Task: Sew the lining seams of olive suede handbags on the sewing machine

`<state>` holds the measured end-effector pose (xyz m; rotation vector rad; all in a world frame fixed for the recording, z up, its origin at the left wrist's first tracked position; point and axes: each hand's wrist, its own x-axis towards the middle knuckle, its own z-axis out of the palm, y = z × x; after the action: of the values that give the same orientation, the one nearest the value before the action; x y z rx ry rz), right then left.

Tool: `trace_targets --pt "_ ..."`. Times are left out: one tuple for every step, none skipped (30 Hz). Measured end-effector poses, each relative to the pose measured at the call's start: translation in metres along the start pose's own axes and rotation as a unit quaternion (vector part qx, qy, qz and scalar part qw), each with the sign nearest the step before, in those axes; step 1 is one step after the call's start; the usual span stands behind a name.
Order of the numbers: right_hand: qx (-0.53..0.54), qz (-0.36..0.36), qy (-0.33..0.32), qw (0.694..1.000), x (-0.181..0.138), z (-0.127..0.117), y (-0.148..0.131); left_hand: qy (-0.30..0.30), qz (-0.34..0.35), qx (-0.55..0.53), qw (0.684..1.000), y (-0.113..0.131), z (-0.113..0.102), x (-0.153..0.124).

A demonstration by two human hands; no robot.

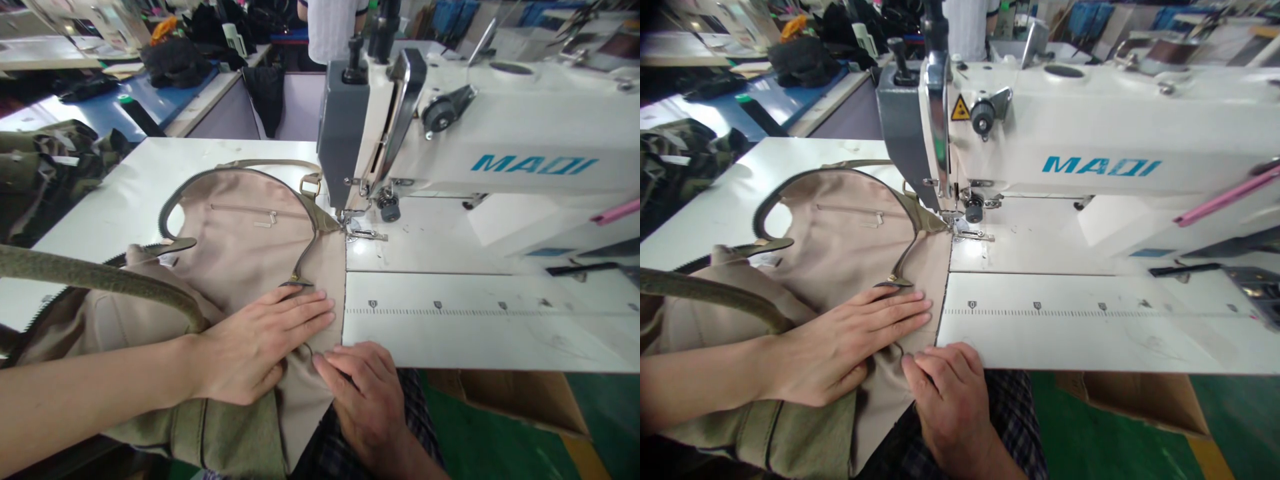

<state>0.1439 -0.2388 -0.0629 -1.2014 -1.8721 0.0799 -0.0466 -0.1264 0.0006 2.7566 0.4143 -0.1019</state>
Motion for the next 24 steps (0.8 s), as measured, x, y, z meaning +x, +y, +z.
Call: trace_targets --pt "-0.003 0.002 -0.006 1.000 0.000 -0.001 0.000 -0.008 -0.004 0.002 1.000 0.000 -0.001 0.001" --pt "-0.006 0.003 -0.015 1.000 0.000 -0.002 0.000 -0.018 -0.008 0.002 1.000 0.000 -0.003 0.002" --pt "-0.010 0.002 -0.027 1.000 0.001 -0.003 -0.001 -0.029 -0.012 0.001 1.000 0.001 -0.005 0.003" --pt "-0.015 -0.002 -0.037 0.999 0.001 -0.004 -0.001 -0.040 -0.015 -0.001 0.999 0.001 -0.006 0.004" --pt "-0.021 -0.005 -0.044 0.999 0.002 -0.006 -0.001 -0.049 -0.016 -0.003 0.999 0.000 -0.008 0.006" --pt "-0.030 -0.006 -0.049 0.998 0.003 -0.008 -0.001 -0.055 -0.014 -0.007 0.998 0.000 -0.010 0.007" --pt "-0.040 -0.005 -0.052 0.998 0.006 -0.010 0.000 -0.054 -0.009 -0.011 0.998 -0.001 -0.010 0.007" --pt "-0.049 -0.001 -0.055 0.997 0.008 -0.012 0.002 -0.047 -0.002 -0.016 0.999 -0.001 -0.011 0.008" --pt "-0.056 0.005 -0.061 0.997 0.012 -0.014 0.005 -0.034 0.005 -0.021 0.999 -0.002 -0.011 0.008" --pt "-0.061 0.008 -0.070 0.996 0.015 -0.014 0.009 -0.017 0.010 -0.027 0.999 -0.003 -0.010 0.008" --pt "-0.061 0.005 -0.082 0.995 0.019 -0.015 0.013 0.001 0.013 -0.033 0.999 -0.003 -0.009 0.007" --pt "-0.056 -0.003 -0.092 0.994 0.023 -0.014 0.018 0.017 0.013 -0.039 0.999 -0.003 -0.009 0.007" --pt "-0.047 -0.014 -0.101 0.994 0.026 -0.013 0.023 0.031 0.012 -0.044 0.998 -0.003 -0.008 0.006" --pt "-0.037 -0.026 -0.108 0.993 0.030 -0.012 0.027 0.041 0.011 -0.049 0.998 -0.003 -0.007 0.006" --pt "-0.024 -0.037 -0.113 0.993 0.032 -0.011 0.031 0.048 0.012 -0.051 0.997 -0.003 -0.007 0.005" --pt "-0.010 -0.045 -0.117 0.992 0.035 -0.010 0.033 0.054 0.012 -0.051 0.997 -0.003 -0.007 0.005" --pt "0.002 -0.048 -0.118 0.992 0.037 -0.009 0.035 0.059 0.009 -0.048 0.997 -0.002 -0.006 0.005" --pt "0.010 -0.045 -0.118 0.992 0.039 -0.009 0.035 0.064 0.003 -0.043 0.997 -0.002 -0.006 0.005" --pt "0.014 -0.039 -0.115 0.992 0.040 -0.008 0.035 0.069 -0.004 -0.033 0.997 -0.002 -0.006 0.005" --pt "0.014 -0.034 -0.112 0.993 0.041 -0.008 0.034 0.074 -0.010 -0.021 0.997 -0.001 -0.005 0.005" --pt "0.010 -0.029 -0.107 0.994 0.042 -0.008 0.032 0.080 -0.017 -0.005 0.997 -0.001 -0.004 0.006" --pt "0.005 -0.027 -0.103 0.994 0.043 -0.008 0.030 0.088 -0.025 0.014 0.996 -0.001 -0.004 0.006" --pt "0.000 -0.028 -0.101 0.995 0.043 -0.008 0.029 0.098 -0.031 0.036 0.994 -0.002 -0.003 0.006" --pt "-0.005 -0.028 -0.100 0.995 0.043 -0.007 0.027 0.111 -0.036 0.060 0.991 -0.002 -0.003 0.007"
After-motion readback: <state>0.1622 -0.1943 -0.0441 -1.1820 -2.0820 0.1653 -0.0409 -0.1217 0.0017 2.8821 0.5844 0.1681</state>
